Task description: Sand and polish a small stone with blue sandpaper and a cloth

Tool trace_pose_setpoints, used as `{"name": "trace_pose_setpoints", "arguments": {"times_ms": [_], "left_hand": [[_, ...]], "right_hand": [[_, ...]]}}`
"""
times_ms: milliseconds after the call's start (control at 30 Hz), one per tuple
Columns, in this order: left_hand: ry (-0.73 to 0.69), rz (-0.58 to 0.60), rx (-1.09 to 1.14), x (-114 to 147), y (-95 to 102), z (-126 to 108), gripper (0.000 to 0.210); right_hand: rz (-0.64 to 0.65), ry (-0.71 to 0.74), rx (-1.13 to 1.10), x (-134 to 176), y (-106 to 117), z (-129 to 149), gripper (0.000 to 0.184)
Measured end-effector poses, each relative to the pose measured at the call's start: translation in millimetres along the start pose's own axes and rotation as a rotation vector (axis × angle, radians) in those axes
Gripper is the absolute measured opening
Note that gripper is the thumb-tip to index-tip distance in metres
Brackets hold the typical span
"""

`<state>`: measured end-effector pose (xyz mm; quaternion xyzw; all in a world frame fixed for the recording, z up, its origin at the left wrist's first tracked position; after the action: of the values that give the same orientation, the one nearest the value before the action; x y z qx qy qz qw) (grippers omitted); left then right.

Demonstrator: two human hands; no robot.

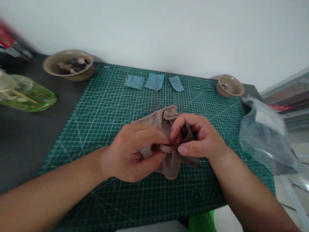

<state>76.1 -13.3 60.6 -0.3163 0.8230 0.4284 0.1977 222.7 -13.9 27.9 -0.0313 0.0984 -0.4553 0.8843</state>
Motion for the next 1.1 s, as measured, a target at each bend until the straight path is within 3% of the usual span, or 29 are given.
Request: {"name": "trace_pose_setpoints", "arguments": {"times_ms": [767, 1100], "left_hand": [[-0.030, 0.040, 0.019, -0.1, -5.6, 0.9, 0.021], [-0.015, 0.057, -0.024, 1.1, -8.6, 2.5, 0.018]], "right_hand": [[0.022, 0.004, 0.092, -1.2, -2.5, 1.3, 0.026], [-0.005, 0.018, 0.256, -3.0, -2.7, 6.0, 0.026]]}}
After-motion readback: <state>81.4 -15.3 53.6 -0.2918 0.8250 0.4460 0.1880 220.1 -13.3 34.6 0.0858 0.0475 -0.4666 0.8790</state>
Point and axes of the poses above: each hand's wrist, its own x-axis away from the middle knuckle, its own y-axis out of the back of the hand, z = x × y, the point moved 7 cm from there along -x, towards the middle knuckle, and after that the axes turned 7 degrees about z, right-handed, at the moved point
